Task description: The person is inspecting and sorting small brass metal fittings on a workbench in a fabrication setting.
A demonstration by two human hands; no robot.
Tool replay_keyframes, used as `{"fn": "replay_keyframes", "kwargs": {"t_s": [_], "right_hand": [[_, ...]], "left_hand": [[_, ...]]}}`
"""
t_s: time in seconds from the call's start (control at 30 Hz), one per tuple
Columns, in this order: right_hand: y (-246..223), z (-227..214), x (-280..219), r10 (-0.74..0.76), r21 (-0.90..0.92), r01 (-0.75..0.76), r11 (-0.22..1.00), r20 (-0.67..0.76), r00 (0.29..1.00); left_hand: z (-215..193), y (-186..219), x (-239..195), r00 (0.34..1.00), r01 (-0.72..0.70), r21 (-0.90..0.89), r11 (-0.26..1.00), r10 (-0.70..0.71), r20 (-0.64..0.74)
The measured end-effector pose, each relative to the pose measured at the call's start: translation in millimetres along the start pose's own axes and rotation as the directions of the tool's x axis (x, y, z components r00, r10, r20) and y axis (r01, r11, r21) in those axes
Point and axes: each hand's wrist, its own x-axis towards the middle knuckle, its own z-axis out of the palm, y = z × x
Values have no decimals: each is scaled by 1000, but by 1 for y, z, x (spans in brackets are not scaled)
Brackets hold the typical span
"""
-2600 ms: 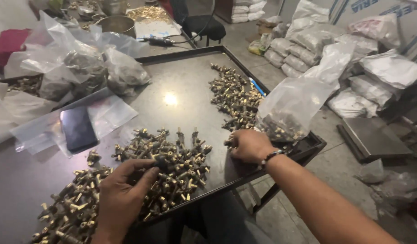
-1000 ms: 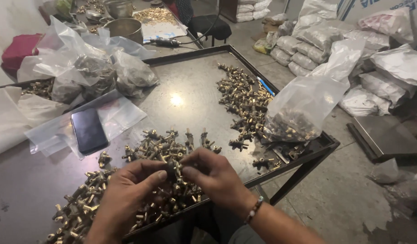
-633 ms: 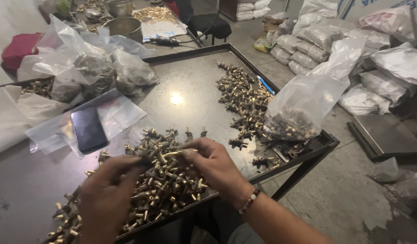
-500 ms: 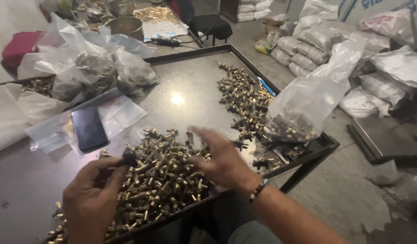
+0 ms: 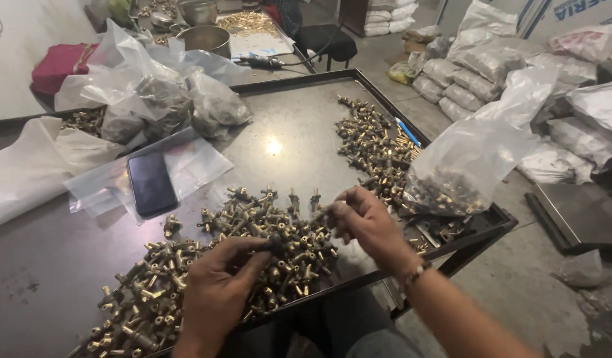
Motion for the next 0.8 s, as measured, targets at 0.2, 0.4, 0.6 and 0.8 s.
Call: {"fn": "replay_keyframes", "kwargs": {"t_s": [0.2,0.4,0.6,0.8], "right_hand": [[-27,38,-40,-104,406,77,911,46,993],[-23,39,-45,-179,377,96,921,191,965],[-21,50,-41,-174,411,71,909,217,961],[-27,69,-23,-361,274,291,917,257,896]], "left_hand": [[17,3,2,1000,3,-85,996,-6,-28],[11,17,1,1000,24,-110,994,-23,11],[-1,18,6,967,-253,73,965,251,39],[-28,-18,32,899,436,-262,861,-401,175]]}}
